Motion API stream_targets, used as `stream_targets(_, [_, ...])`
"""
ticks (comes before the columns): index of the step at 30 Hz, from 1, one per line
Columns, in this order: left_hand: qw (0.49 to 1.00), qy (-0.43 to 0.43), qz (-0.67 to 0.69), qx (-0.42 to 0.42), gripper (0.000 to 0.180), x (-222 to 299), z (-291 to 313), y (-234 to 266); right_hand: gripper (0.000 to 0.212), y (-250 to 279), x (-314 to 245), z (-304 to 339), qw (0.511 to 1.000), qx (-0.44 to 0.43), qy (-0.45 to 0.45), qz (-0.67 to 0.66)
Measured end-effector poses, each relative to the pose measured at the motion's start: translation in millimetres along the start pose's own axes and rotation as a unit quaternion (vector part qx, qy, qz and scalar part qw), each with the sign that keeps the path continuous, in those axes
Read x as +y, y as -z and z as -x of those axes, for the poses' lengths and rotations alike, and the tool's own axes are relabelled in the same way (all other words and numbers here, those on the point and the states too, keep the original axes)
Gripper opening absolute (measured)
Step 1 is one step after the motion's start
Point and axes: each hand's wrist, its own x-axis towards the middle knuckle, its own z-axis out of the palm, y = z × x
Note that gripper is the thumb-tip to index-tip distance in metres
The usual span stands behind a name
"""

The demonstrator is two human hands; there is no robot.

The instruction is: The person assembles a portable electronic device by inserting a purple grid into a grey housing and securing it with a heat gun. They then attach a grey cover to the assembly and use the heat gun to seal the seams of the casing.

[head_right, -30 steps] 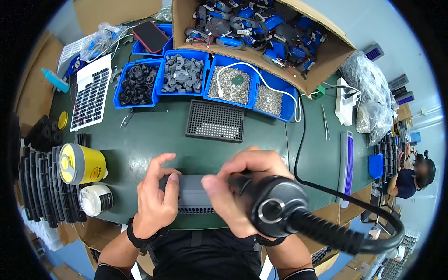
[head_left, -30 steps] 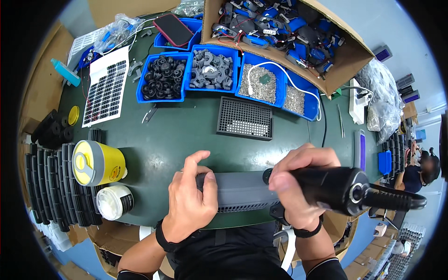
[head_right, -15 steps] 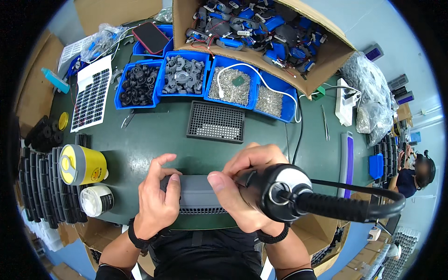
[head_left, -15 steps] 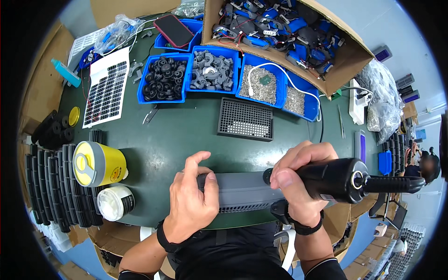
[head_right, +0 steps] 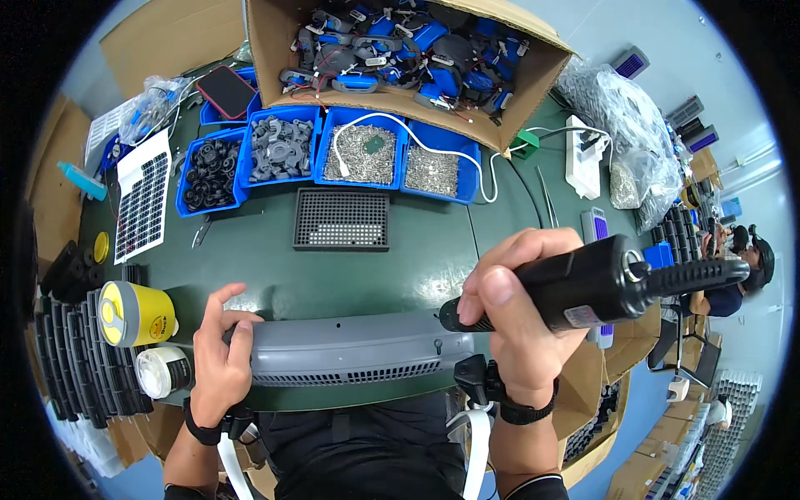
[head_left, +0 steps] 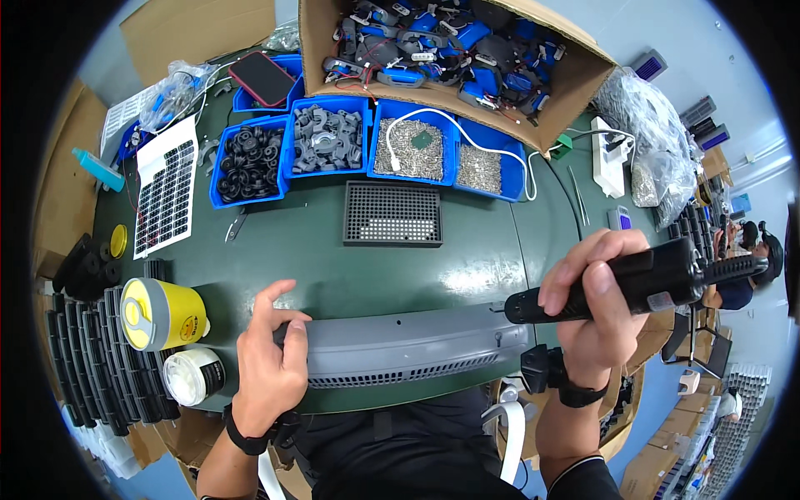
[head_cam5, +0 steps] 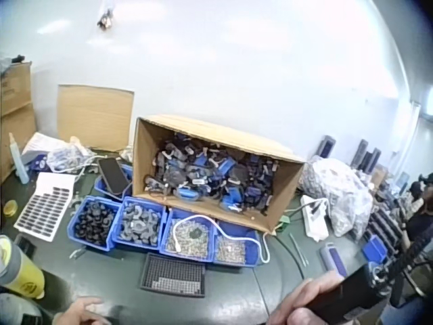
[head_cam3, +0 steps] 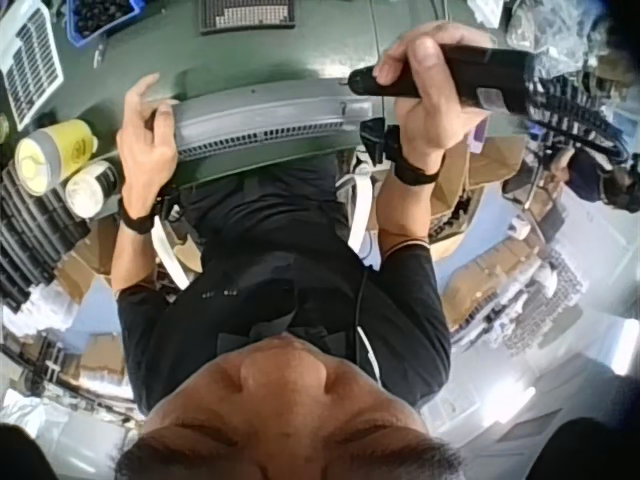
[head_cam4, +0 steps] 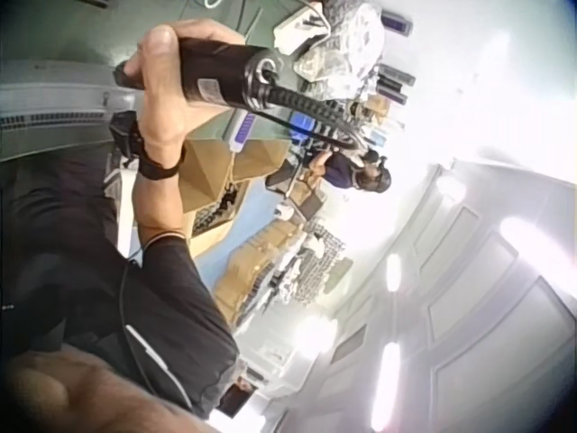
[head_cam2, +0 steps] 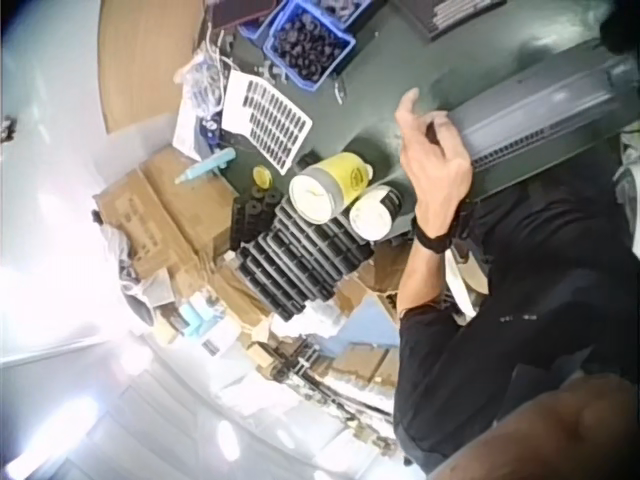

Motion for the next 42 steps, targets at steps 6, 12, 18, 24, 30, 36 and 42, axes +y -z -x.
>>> stream_targets(6, [1.0,0.002,0.015,0.005,0.046,-1.1,0.0,-1.7,0.027,-10.5,11.2,7.5,0.996,0.063,-0.052,-0.026])
stream_targets(12, [0.999,0.004,0.039,0.007,0.044,-2.5,1.4,-2.3,0.022,-10.8,29.2,21.7,0.999,0.016,0.024,0.044])
stream_targets(18, [0.999,-0.013,0.048,0.021,0.041,-6.3,2.3,-5.2,0.025,-9.3,31.6,23.6,1.0,0.001,0.01,0.024])
stream_targets(24, [0.999,-0.01,0.046,0.017,0.042,-8.9,1.3,-5.6,0.031,-11.5,30.8,23.8,1.0,0.015,-0.017,-0.001])
stream_targets(30, [0.997,-0.06,0.025,0.041,0.046,-23.2,3.0,-5.1,0.03,1.9,15.8,13.2,0.999,-0.035,0.012,-0.038])
stream_targets(36, [0.997,-0.044,0.034,0.051,0.05,-9.0,9.4,-4.8,0.028,64.5,-30.3,-46.5,0.983,0.132,-0.082,0.092])
stream_targets(42, [0.972,-0.227,-0.059,-0.01,0.111,-30.8,60.3,-5.9,0.059,144.7,69.5,-22.4,0.857,-0.016,-0.323,0.401])
